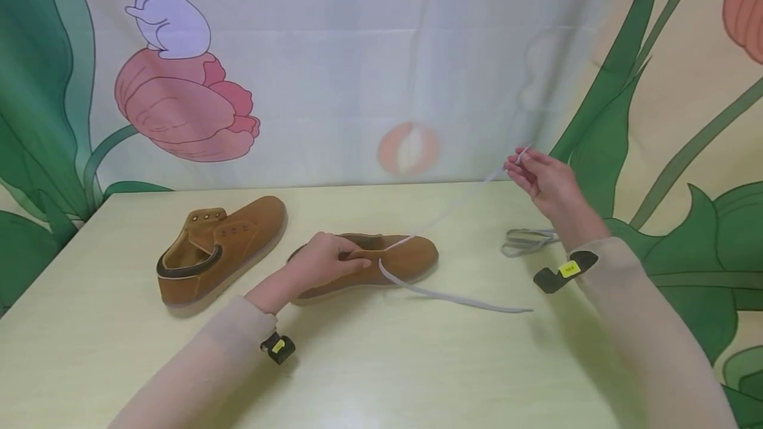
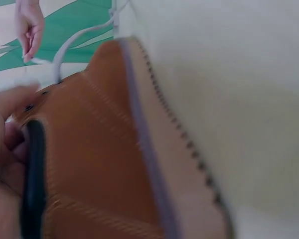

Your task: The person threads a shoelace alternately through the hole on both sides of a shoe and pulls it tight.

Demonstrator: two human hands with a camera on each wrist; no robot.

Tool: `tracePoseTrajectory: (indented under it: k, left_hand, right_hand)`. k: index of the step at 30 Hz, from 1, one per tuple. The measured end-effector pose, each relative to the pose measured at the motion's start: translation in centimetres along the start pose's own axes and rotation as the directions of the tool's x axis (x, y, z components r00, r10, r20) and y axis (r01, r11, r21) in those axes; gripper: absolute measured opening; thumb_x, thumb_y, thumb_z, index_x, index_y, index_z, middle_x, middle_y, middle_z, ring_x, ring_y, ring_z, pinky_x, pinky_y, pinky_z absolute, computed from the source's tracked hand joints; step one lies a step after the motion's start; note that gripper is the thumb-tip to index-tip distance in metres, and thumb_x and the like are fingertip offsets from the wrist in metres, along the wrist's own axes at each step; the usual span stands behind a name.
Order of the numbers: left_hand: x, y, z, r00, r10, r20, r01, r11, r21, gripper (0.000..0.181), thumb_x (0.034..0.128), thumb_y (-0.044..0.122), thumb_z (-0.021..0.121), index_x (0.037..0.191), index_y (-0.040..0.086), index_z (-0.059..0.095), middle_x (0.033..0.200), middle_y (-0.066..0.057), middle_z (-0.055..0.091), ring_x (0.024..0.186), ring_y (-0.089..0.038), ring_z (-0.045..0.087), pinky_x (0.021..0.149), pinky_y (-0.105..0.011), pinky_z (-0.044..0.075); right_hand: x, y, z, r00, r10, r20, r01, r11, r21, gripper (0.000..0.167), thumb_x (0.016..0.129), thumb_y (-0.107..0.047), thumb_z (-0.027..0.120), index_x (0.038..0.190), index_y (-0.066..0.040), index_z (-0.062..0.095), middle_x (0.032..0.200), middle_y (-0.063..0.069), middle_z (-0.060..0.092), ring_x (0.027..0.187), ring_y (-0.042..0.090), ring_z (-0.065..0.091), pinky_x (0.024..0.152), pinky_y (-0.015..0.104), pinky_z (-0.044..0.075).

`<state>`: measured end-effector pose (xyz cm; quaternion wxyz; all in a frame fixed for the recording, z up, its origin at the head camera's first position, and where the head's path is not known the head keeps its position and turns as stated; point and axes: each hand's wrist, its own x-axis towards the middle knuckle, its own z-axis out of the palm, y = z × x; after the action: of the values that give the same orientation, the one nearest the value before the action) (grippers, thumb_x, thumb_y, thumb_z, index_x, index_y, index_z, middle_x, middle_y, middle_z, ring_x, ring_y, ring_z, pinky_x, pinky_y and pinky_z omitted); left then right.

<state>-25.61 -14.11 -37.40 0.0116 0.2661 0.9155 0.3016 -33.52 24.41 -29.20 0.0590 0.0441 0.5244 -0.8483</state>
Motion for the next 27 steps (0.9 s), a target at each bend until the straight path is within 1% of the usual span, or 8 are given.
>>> tracePoseTrajectory:
  k: [3,6,8,12,14,16,20,27]
  left_hand:
    - [0.2,0.1,-1.4,0.999,-0.031,-0.01,0.032,0.999,0.038,0.023,0.0986,0.026,0.068,0.102,0.006,0.079,0.078,-0.004,0.073,0.071,-0.014,0.061,0.068,-0.028,0.051]
    - [0.7,0.0,-2.9,0.996,-0.059,-0.059,0.064,0.994,0.089,0.029,0.0986,0.023,0.068,0.119,0.005,0.075,0.098,-0.011,0.079,0.088,-0.022,0.07,0.083,-0.038,0.057]
    - [1.2,-0.2,-3.7,0.995,-0.079,-0.055,0.085,0.989,0.121,0.032,0.0978,0.021,0.069,0.123,0.003,0.072,0.103,-0.015,0.078,0.094,-0.027,0.071,0.088,-0.043,0.058]
    - [2.2,-0.9,-4.4,0.993,-0.114,0.04,0.106,0.982,0.155,0.039,0.0958,0.022,0.072,0.127,0.0,0.069,0.119,-0.02,0.075,0.112,-0.034,0.069,0.099,-0.047,0.056]
    - [2.7,-1.4,-4.5,0.99,-0.119,0.08,0.105,0.982,0.159,0.04,0.0949,0.023,0.073,0.126,-0.001,0.07,0.121,-0.02,0.074,0.114,-0.034,0.069,0.101,-0.047,0.055]
    - [3.1,-1.8,-4.4,0.988,-0.115,0.098,0.098,0.982,0.161,0.038,0.0944,0.023,0.074,0.123,-0.002,0.071,0.116,-0.018,0.076,0.109,-0.032,0.071,0.098,-0.045,0.056]
    - [3.6,-2.6,-4.2,0.99,-0.105,0.092,0.09,0.983,0.158,0.033,0.0938,0.023,0.074,0.118,0.0,0.074,0.105,-0.014,0.078,0.099,-0.027,0.071,0.093,-0.043,0.057]
    - [3.9,-3.4,-3.9,0.997,-0.056,0.057,0.046,0.987,0.156,0.021,0.0984,0.019,0.068,0.108,0.005,0.08,0.106,-0.012,0.08,0.103,-0.027,0.074,0.097,-0.045,0.057]
  right_hand:
    - [-0.9,0.4,1.0,0.998,-0.052,0.038,0.056,0.991,-0.12,0.014,0.101,-0.013,0.062,0.096,-0.016,0.074,0.083,-0.002,0.075,0.07,0.007,0.071,0.067,0.016,0.057]
    - [-1.9,0.9,2.5,0.99,-0.089,0.112,0.116,0.958,-0.262,0.015,0.101,-0.016,0.063,0.095,-0.021,0.076,0.08,-0.007,0.074,0.063,0.004,0.064,0.058,0.015,0.051]
    - [-2.4,1.5,3.8,0.983,-0.097,0.159,0.151,0.917,-0.37,0.015,0.102,-0.017,0.062,0.094,-0.021,0.075,0.079,-0.009,0.072,0.061,0.003,0.06,0.058,0.014,0.049]
    - [-2.8,3.4,6.6,0.971,-0.078,0.228,0.196,0.805,-0.56,0.012,0.104,-0.017,0.06,0.096,-0.014,0.068,0.075,-0.011,0.068,0.063,0.002,0.058,0.063,0.015,0.05]
    - [-2.8,4.5,7.7,0.964,-0.065,0.257,0.217,0.752,-0.622,0.011,0.104,-0.017,0.06,0.098,-0.009,0.066,0.074,-0.012,0.066,0.063,0.002,0.057,0.064,0.016,0.05]
    - [-2.7,5.7,8.7,0.957,-0.042,0.287,0.229,0.72,-0.655,0.013,0.103,-0.016,0.061,0.099,-0.004,0.064,0.073,-0.011,0.065,0.063,0.003,0.059,0.065,0.017,0.052]
    - [-2.5,7.8,9.9,0.947,0.027,0.319,0.211,0.698,-0.684,0.019,0.101,-0.014,0.061,0.104,0.004,0.065,0.074,-0.007,0.066,0.063,0.006,0.062,0.066,0.02,0.056]
    - [-2.0,10.2,10.9,0.939,0.075,0.337,0.202,0.672,-0.712,0.025,0.1,-0.013,0.06,0.113,0.007,0.066,0.08,-0.001,0.066,0.069,0.01,0.063,0.07,0.023,0.058]
